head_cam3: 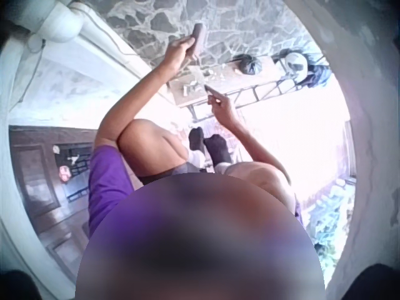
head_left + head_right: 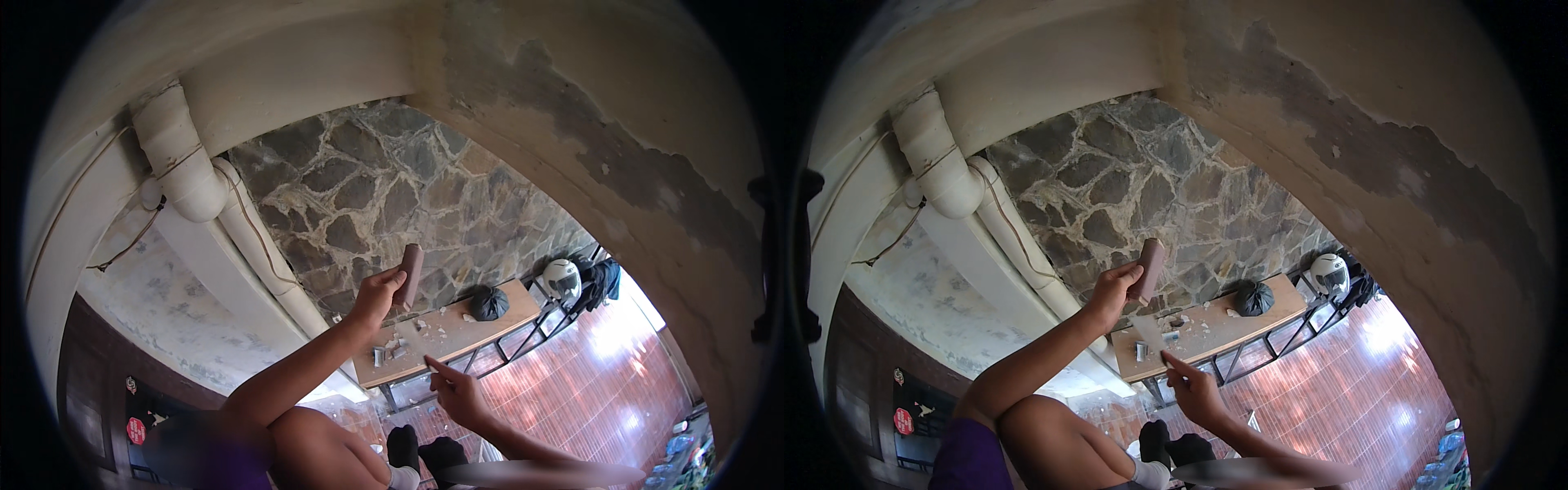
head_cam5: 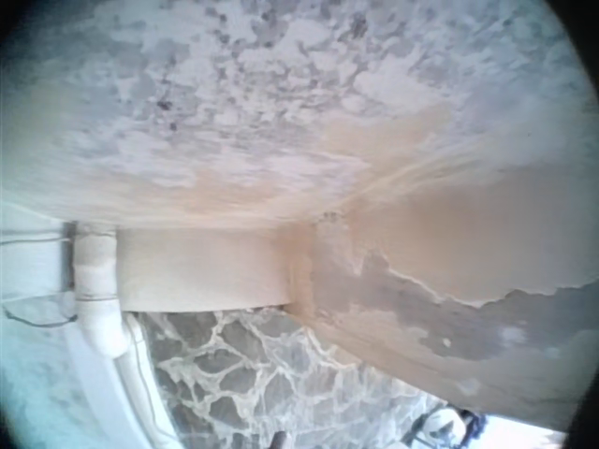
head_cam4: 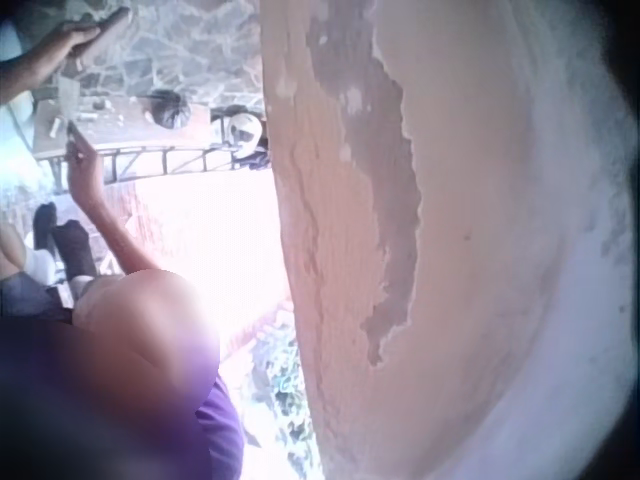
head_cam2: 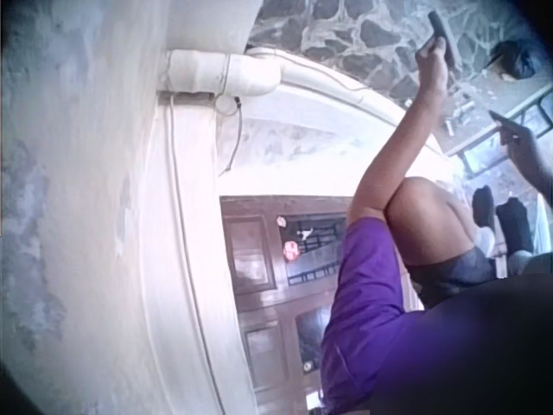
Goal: The person scrapes a section of a wall or ceiling arch using a handheld scraper. They repeatedly remove loose material from the surface, occasionally pausing to clear debris from the tool. The work progresses along the curved arch and near a vertical pipe.
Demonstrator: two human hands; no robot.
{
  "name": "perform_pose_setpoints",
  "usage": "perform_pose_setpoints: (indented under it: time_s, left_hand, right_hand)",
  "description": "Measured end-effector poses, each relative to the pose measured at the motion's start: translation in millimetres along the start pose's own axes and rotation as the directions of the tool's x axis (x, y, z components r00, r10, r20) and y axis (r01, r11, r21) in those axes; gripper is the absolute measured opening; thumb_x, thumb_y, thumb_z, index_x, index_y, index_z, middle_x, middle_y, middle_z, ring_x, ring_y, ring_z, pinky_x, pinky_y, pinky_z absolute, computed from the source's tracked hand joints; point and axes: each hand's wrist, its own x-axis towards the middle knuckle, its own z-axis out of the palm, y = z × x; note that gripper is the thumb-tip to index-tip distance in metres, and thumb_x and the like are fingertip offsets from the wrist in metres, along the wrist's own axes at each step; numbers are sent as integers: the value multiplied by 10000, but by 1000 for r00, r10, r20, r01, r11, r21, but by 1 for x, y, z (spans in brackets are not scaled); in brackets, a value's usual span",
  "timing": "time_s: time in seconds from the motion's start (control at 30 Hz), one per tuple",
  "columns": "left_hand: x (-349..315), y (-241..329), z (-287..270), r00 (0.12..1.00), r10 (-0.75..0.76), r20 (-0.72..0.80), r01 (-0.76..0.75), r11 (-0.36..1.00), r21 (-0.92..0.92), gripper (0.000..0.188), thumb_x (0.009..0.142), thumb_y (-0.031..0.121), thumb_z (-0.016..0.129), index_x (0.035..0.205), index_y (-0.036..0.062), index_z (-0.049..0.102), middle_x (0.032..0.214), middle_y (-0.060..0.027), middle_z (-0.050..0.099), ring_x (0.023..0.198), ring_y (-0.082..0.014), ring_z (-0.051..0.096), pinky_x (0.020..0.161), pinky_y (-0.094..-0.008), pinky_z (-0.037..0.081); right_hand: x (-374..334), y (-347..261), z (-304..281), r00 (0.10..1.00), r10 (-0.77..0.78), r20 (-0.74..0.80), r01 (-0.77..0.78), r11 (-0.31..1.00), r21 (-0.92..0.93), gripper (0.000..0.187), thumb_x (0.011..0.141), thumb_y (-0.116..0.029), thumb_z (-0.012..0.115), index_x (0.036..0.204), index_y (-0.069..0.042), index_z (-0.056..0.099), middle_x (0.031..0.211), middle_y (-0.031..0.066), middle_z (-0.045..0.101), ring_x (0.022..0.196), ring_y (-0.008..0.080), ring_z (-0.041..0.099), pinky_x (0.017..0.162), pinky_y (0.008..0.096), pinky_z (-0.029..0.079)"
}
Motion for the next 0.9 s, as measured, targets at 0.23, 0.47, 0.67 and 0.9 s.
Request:
perform_pose_setpoints:
  time_s: [0.23,0.47,0.67,0.9]
  left_hand:
    - [-9,-1,10,990,-79,113,85,995,-50,393,979,225,593,1292,-12,582,1057,-70,674,896,-143,641,816,-293,510]
    - [-5,23,15,993,47,110,-36,994,-101,437,980,220,590,1340,-22,534,1164,-80,642,1032,-154,612,899,-316,487]
    - [-2,26,16,987,89,137,-77,993,-93,451,977,217,596,1348,-30,528,1163,-78,646,1001,-134,614,901,-296,477]
    - [-4,8,36,979,111,170,-107,994,-31,382,969,167,609,1311,-2,581,1094,-52,685,929,-90,625,830,-255,496]
  right_hand:
    - [41,-24,-49,961,-190,-202,154,971,-183,405,948,-67,556,1352,-91,566,748,114,635,632,125,555,612,303,467]
    - [5,-3,-19,994,-37,100,58,975,-213,364,950,-68,555,1309,-94,609,752,121,636,675,131,573,669,314,487]
    - [13,-1,-44,993,7,-114,-18,996,-89,435,983,-82,512,1418,-95,500,734,31,575,633,67,516,612,242,450]
    - [46,-36,-52,986,31,-161,0,982,190,434,991,-65,493,1425,-80,487,751,-3,544,611,58,477,575,228,425]
